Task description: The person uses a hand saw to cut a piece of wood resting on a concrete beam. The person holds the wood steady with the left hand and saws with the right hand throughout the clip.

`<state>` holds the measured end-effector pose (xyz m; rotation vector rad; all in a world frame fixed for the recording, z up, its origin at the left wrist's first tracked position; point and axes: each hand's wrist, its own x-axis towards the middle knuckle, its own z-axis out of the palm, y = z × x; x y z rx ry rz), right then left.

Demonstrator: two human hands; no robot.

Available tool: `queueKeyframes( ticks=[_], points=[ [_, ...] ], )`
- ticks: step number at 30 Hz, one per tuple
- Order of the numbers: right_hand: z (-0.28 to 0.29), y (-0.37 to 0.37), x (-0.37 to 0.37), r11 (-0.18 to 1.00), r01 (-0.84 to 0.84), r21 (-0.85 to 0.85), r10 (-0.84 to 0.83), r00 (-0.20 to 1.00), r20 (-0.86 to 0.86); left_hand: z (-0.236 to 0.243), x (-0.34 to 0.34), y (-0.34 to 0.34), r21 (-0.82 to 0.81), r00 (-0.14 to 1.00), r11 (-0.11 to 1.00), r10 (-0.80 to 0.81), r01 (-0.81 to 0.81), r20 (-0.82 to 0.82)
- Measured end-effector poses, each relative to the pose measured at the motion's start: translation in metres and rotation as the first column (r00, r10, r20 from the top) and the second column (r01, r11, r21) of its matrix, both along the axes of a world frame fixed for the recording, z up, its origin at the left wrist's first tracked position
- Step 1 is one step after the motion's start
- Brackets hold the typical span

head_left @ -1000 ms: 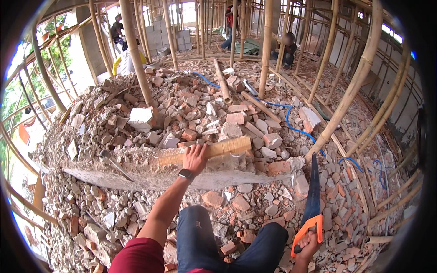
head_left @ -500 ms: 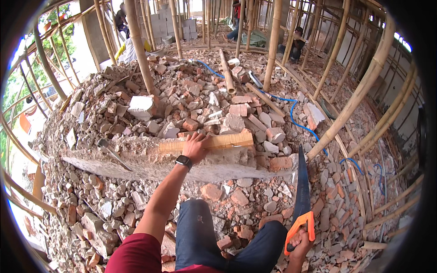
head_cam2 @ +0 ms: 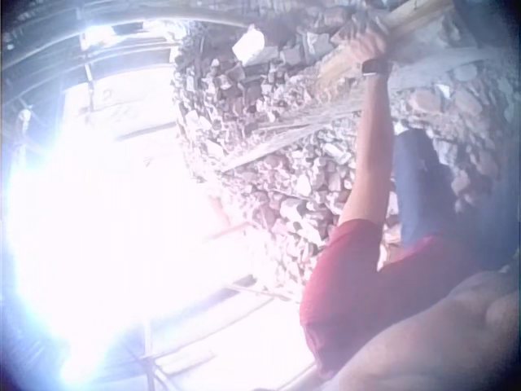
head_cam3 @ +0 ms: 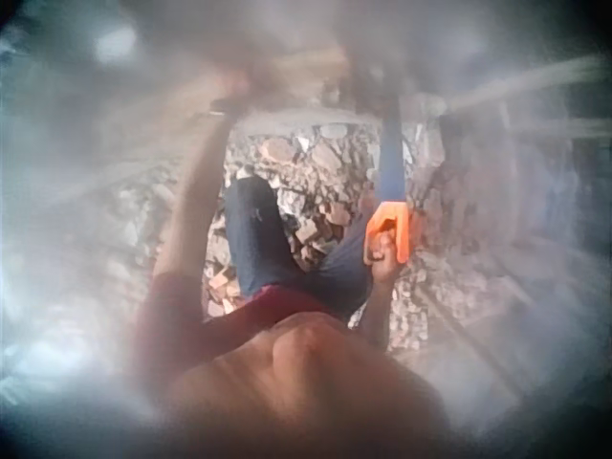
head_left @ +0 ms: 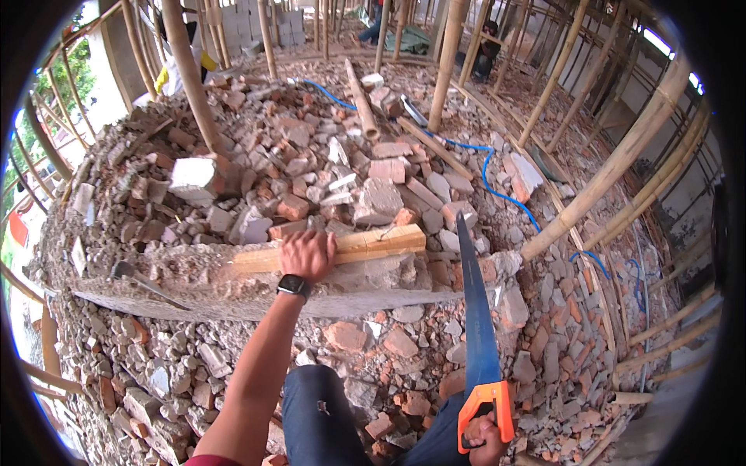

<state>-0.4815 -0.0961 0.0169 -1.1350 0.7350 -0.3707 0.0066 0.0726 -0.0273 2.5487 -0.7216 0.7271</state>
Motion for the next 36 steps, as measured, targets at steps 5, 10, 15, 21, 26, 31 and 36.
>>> queueKeyframes(
  ticks=[5, 10, 15, 21, 26, 31, 36],
  points=[
    [0.023, 0.024, 0.037, 0.967, -0.115, -0.227, 0.139, 0.986, 0.091, 0.015, -0.003, -0.004, 0.0, 0.996, 1.0, 0.002, -0.002, -0.089],
    [0.022, 0.04, 0.113, 0.933, -0.16, -0.322, 0.213, 0.967, 0.139, 0.019, 0.003, 0.001, 0.135, 0.971, 0.991, 0.031, 0.002, -0.237],
    [0.025, 0.047, 0.178, 0.96, -0.221, -0.172, 0.239, 0.966, 0.094, 0.025, 0.006, 0.003, 0.227, 0.923, 0.973, 0.058, 0.032, -0.381],
    [0.019, 0.048, 0.156, 0.968, -0.206, -0.142, 0.218, 0.973, 0.072, 0.027, 0.01, 0.001, 0.243, 0.86, 0.968, 0.065, 0.069, -0.505],
    [0.027, 0.054, 0.179, 0.956, -0.173, -0.236, 0.178, 0.984, 0.001, 0.015, 0.014, 0.001, 0.195, 0.914, 0.977, 0.004, 0.082, -0.405],
    [0.04, 0.059, 0.211, 0.977, -0.179, -0.12, 0.182, 0.983, 0.013, 0.017, 0.014, 0.007, 0.248, 0.897, 0.966, 0.045, 0.073, -0.439],
    [0.078, 0.1, 0.193, 0.98, -0.2, -0.017, 0.199, 0.979, -0.042, 0.026, 0.017, 0.01, 0.258, 0.918, 0.954, -0.039, 0.151, -0.394]
  ],
)
